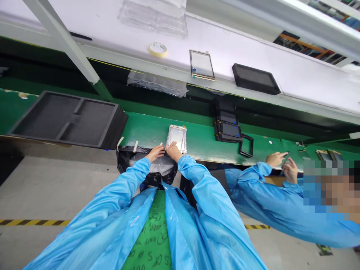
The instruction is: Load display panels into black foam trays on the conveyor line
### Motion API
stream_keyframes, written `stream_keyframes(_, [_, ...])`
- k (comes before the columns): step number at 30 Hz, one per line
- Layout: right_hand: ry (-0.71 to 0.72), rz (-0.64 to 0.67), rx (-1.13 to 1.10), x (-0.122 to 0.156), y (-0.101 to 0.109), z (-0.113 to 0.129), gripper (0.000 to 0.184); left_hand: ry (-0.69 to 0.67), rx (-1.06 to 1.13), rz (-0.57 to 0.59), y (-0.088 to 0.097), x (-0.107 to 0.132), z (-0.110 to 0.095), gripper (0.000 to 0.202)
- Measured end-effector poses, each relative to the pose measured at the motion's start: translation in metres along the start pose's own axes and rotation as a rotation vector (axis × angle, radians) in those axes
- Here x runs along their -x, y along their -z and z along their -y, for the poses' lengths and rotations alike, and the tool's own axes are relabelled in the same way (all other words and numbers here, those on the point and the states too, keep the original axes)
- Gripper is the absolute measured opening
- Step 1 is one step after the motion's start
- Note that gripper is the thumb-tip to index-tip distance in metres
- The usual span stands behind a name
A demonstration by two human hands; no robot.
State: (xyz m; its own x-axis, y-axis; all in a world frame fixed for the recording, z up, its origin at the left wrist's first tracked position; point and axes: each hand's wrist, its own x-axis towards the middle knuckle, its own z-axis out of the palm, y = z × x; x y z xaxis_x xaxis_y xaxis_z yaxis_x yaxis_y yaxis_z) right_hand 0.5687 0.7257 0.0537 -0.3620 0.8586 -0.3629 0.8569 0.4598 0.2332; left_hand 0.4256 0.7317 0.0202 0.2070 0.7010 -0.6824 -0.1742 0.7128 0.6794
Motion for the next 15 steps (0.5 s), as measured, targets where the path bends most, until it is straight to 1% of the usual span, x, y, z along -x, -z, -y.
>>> stream_keyframes(1, [-0.013,-0.03,-0.003,0.002,0.002,0.0,0.059,-0.004,0.018,-0.006,0.0,-0.001,0.0,0.034])
stream_keyframes(3, [-0.051,-0.109,-0.015,0.007,0.01,-0.008,0.062,-0.021,0.061,-0.031,0.0,-0.001,-0.002,0.033])
stream_keyframes(5, [-0.093,-0.193,-0.038,0.014,0.02,-0.022,0.059,-0.044,0.112,-0.053,0.001,0.0,-0.008,0.033])
stream_keyframes(7, [-0.125,-0.272,-0.069,0.025,0.029,-0.035,0.053,-0.058,0.164,-0.028,-0.002,0.004,-0.018,0.035])
stream_keyframes(8, [-0.13,-0.312,-0.088,0.032,0.033,-0.038,0.051,-0.056,0.183,0.006,-0.004,0.007,-0.024,0.038])
stream_keyframes(10, [-0.101,-0.382,-0.138,0.049,0.035,-0.033,0.05,-0.022,0.23,0.14,-0.009,0.015,-0.036,0.047])
stream_keyframes(12, [-0.013,-0.434,-0.206,0.069,0.035,-0.017,0.049,0.035,0.288,0.314,-0.012,0.028,-0.044,0.054])
stream_keyframes(13, [0.044,-0.449,-0.244,0.08,0.034,-0.007,0.047,0.06,0.312,0.395,-0.012,0.036,-0.046,0.054])
stream_keyframes(15, [0.171,-0.459,-0.33,0.098,0.035,0.01,0.043,0.076,0.336,0.503,-0.007,0.055,-0.044,0.051])
